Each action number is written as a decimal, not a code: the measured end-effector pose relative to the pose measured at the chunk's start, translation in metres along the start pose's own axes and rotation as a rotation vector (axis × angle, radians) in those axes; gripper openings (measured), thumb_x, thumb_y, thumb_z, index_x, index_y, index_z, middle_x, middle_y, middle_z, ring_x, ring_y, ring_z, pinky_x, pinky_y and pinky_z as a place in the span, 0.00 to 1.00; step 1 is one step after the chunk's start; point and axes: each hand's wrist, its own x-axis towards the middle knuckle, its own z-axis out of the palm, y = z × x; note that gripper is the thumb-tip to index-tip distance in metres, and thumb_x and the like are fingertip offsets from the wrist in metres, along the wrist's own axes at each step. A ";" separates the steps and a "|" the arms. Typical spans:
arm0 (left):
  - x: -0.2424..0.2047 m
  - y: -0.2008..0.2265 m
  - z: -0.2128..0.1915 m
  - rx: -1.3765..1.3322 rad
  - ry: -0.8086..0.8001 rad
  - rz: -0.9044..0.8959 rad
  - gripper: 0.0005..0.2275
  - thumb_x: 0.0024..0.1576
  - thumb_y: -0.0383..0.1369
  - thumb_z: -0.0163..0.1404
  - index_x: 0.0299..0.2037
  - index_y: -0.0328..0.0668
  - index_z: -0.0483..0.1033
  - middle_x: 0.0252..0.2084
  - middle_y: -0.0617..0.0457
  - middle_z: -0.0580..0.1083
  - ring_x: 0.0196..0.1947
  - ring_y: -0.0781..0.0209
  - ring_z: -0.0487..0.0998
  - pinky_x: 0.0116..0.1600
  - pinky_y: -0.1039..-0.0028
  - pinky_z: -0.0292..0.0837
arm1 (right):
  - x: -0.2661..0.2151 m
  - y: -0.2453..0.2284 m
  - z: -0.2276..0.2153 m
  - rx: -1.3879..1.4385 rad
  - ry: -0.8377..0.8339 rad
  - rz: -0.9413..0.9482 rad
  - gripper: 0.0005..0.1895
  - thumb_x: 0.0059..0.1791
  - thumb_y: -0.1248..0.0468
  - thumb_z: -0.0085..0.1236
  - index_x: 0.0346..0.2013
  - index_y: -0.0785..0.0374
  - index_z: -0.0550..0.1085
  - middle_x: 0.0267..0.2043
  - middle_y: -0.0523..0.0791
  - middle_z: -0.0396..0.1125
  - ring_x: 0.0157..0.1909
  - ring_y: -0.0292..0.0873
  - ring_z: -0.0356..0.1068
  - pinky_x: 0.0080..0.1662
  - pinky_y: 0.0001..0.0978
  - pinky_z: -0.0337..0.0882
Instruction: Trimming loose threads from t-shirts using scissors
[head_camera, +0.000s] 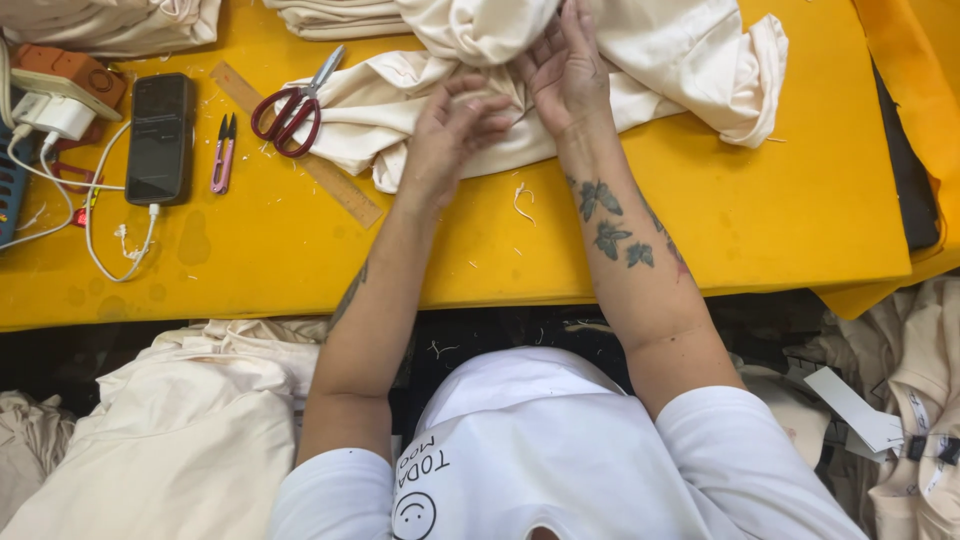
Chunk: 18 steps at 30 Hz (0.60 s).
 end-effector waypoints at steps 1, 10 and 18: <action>-0.001 0.010 0.004 0.288 0.018 0.092 0.08 0.64 0.27 0.44 0.52 0.37 0.68 0.45 0.44 0.80 0.37 0.57 0.83 0.45 0.66 0.89 | -0.005 -0.007 0.007 -0.009 -0.011 -0.016 0.26 0.49 0.66 0.63 0.60 0.58 0.65 0.55 0.55 0.73 0.55 0.55 0.75 0.55 0.56 0.80; 0.046 0.068 -0.019 1.680 -0.176 0.698 0.05 0.63 0.24 0.54 0.38 0.48 0.81 0.58 0.44 0.67 0.58 0.43 0.63 0.59 0.56 0.62 | -0.016 0.004 0.013 -0.356 0.001 0.235 0.14 0.46 0.71 0.69 0.40 0.56 0.71 0.42 0.45 0.77 0.43 0.46 0.78 0.48 0.42 0.82; 0.041 0.052 -0.030 1.482 -0.336 0.490 0.07 0.66 0.30 0.54 0.35 0.35 0.77 0.48 0.48 0.69 0.51 0.49 0.65 0.57 0.61 0.62 | 0.049 -0.034 -0.047 0.049 0.072 -0.062 0.19 0.47 0.81 0.62 0.47 0.61 0.73 0.46 0.53 0.74 0.51 0.52 0.73 0.55 0.45 0.77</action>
